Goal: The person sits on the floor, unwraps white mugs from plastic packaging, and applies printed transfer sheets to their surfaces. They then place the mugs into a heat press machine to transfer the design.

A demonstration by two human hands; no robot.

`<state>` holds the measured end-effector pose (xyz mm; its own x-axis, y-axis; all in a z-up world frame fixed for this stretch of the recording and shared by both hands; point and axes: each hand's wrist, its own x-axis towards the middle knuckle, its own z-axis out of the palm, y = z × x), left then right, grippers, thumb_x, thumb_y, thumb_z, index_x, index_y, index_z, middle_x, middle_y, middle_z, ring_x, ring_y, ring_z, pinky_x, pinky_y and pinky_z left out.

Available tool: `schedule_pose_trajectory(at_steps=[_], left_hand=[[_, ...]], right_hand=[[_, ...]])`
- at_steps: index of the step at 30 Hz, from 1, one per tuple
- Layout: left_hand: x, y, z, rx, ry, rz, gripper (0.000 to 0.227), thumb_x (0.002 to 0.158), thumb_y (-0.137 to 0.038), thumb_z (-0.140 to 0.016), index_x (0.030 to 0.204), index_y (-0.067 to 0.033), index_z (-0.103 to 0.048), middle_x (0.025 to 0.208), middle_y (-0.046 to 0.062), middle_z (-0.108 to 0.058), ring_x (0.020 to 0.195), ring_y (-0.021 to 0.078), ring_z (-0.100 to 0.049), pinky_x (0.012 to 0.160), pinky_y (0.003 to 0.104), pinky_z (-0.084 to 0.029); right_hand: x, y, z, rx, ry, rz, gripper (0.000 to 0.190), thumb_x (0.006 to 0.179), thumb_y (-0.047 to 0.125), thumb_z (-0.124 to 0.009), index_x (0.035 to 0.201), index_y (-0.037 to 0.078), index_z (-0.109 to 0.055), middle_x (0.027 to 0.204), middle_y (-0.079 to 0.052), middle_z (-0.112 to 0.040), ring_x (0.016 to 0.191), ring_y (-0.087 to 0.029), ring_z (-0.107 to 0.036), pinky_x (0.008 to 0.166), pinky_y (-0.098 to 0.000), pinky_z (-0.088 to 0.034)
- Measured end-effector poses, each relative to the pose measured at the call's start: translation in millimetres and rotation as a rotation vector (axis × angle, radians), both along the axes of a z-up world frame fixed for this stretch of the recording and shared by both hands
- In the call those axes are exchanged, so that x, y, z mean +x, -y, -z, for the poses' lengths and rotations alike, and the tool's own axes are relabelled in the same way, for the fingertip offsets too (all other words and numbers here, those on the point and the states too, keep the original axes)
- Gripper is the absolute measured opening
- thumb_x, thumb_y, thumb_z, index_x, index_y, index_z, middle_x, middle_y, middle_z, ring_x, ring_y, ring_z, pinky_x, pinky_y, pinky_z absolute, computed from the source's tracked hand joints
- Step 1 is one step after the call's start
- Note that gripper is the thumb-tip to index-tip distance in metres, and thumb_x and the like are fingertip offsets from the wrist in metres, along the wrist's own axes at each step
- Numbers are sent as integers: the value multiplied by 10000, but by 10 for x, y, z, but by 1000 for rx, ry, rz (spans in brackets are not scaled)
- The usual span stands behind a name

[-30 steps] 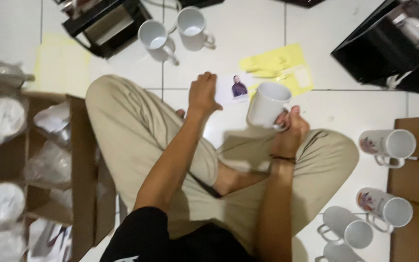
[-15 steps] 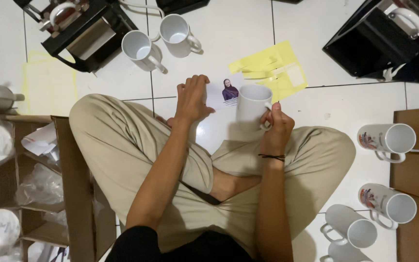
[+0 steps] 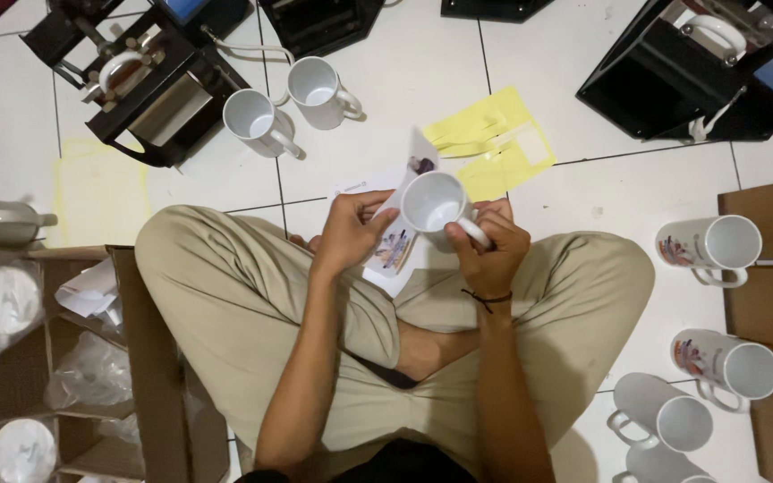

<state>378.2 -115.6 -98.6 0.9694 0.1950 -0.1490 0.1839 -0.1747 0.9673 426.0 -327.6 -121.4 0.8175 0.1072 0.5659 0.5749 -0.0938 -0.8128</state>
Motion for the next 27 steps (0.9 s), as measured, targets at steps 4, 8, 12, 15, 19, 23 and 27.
schedule_pose_trajectory(at_steps=[4, 8, 12, 15, 19, 23, 27], left_hand=[[-31, -113, 12, -243, 88, 160, 461, 937, -138, -596, 1378, -8, -612, 1238, 231, -698, 1092, 273, -656, 883, 446, -583], [-69, -169, -57, -427, 100, 271, 660, 915, -287, -565, 1474, 56, -493, 1425, 287, -574, 1249, 395, -588, 904, 511, -571], [-8, -34, 55, -170, 235, 288, 587, 939, -279, -664, 1442, 7, -563, 1357, 218, -597, 1179, 343, -583, 993, 507, -514], [7, 196, 35, -169, 275, 194, 740, 888, -443, -758, 1422, 24, -545, 1301, 226, -549, 1242, 401, -504, 1045, 595, -441], [3, 417, -145, -304, 344, 89, 879, 906, -520, -661, 1549, -1, -360, 1411, 286, -496, 1324, 428, -479, 1110, 612, -404], [-2, 467, -130, -235, 370, 41, 880, 923, -578, -627, 1566, -50, -340, 1452, 278, -478, 1366, 400, -455, 1164, 590, -353], [2, 478, -71, -207, 348, 34, 847, 942, -571, -598, 1578, -76, -335, 1460, 255, -485, 1367, 371, -458, 1173, 571, -350]], right_hand=[[-18, -51, -5, 87, -36, -73, 625, 884, 196, -850, 490, 99, -375, 478, -15, -403, 589, -203, -434, 798, -396, -548], [5, -60, 59, 204, -158, -51, 552, 937, 192, -788, 526, 63, -443, 546, -47, -459, 655, -191, -478, 738, -380, -547], [-8, -98, 135, 327, -283, -31, 549, 977, 249, -722, 522, 103, -453, 545, -23, -460, 659, -169, -483, 702, -326, -499], [-80, -165, 113, 370, -453, 15, 466, 1013, 204, -639, 591, 70, -490, 627, -58, -523, 685, -143, -474, 693, -325, -455], [-139, -263, 21, 459, -514, 40, 442, 1044, 180, -603, 624, 103, -489, 718, -56, -546, 729, -125, -467, 719, -272, -419], [-174, -306, 64, 483, -535, 88, 441, 1063, 189, -604, 640, 89, -528, 812, -84, -573, 788, -127, -475, 762, -275, -420], [-143, -334, 217, 532, -561, 101, 427, 1065, 203, -613, 663, 68, -565, 827, -82, -554, 792, -129, -480, 773, -270, -429]])
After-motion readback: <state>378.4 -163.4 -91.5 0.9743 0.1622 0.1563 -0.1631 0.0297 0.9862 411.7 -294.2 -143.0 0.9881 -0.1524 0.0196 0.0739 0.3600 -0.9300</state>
